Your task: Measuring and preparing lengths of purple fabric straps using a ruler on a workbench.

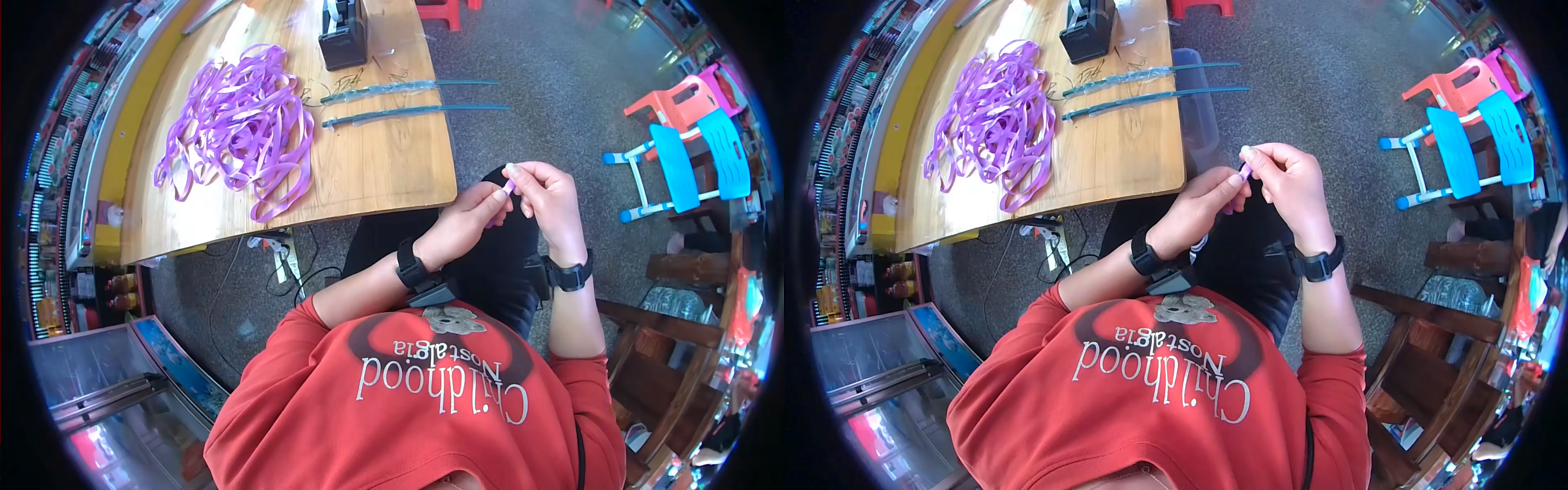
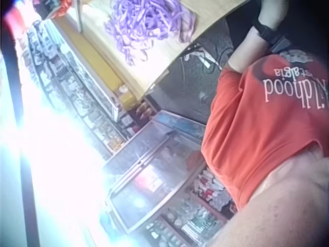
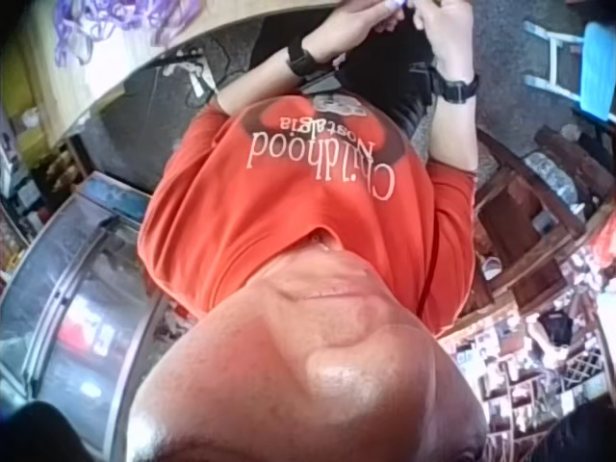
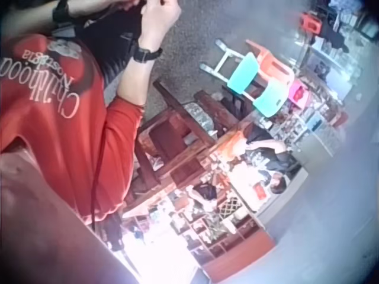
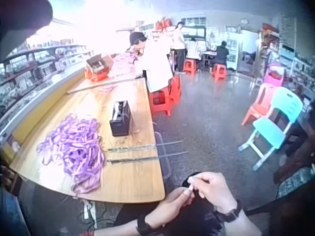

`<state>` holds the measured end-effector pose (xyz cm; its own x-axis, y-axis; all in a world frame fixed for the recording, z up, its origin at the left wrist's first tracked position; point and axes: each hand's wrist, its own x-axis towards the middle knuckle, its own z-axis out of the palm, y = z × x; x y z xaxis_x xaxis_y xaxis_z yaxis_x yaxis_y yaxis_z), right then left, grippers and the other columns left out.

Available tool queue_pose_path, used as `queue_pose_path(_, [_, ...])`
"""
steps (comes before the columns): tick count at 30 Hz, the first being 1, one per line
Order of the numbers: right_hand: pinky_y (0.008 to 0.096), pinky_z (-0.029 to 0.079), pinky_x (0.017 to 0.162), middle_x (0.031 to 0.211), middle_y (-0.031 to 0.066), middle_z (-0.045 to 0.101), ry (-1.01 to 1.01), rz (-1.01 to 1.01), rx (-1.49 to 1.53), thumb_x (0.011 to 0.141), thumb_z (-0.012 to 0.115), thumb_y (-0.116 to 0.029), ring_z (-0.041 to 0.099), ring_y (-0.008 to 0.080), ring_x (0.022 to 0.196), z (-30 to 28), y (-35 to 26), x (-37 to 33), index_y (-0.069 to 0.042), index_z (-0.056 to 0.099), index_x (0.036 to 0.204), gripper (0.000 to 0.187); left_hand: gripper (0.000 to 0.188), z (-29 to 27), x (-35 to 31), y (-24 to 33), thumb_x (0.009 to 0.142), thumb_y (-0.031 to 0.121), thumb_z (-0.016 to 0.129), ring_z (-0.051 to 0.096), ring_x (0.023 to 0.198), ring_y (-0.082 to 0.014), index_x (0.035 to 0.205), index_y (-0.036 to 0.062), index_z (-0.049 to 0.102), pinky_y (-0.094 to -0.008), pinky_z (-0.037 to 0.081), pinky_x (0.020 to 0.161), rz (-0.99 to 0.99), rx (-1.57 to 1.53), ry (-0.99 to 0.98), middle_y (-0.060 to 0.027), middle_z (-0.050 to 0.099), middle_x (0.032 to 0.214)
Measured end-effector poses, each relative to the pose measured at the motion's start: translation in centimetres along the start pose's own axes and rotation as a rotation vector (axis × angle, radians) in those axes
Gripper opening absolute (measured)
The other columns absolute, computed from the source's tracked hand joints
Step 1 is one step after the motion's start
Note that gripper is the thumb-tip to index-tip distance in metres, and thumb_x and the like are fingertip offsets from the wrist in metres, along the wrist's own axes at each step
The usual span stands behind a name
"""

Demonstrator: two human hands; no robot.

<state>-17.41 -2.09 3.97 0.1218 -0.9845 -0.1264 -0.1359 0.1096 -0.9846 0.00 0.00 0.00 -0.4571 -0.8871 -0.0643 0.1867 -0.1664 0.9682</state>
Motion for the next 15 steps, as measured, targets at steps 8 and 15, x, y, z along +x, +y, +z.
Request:
queue_pose_path(8, [0.0189,0.039,0.052,0.074,-0.0003,0.063,-0.067,0.063,0.466,0.097,0.068,-0.023,0.051,0.0029,0.060,0.6,1.7,1.1,0.000,0.068,0.115,0.029,0.029,-1.7,0.6,-0.7,0.106,0.032,0.046,0.055,0.076,-0.0126,0.096,0.0071,0.058,-0.0272,0.043,0.073,-0.122,-0.348,-0.027,-0.0014,0.055,0.081])
queue_pose_path(15, [0.0185,0.039,0.052,0.077,0.0006,0.065,-0.137,0.108,0.413,0.095,0.070,-0.019,0.052,0.0030,0.060,0.1,3.1,1.7,-0.001,0.067,0.104,0.020,0.033,-1.9,1.0,-1.5,0.106,0.035,0.044,0.055,0.076,-0.0138,0.096,0.0072,0.057,-0.0288,0.045,0.071,-0.215,-0.523,-0.076,-0.0018,0.056,0.085])
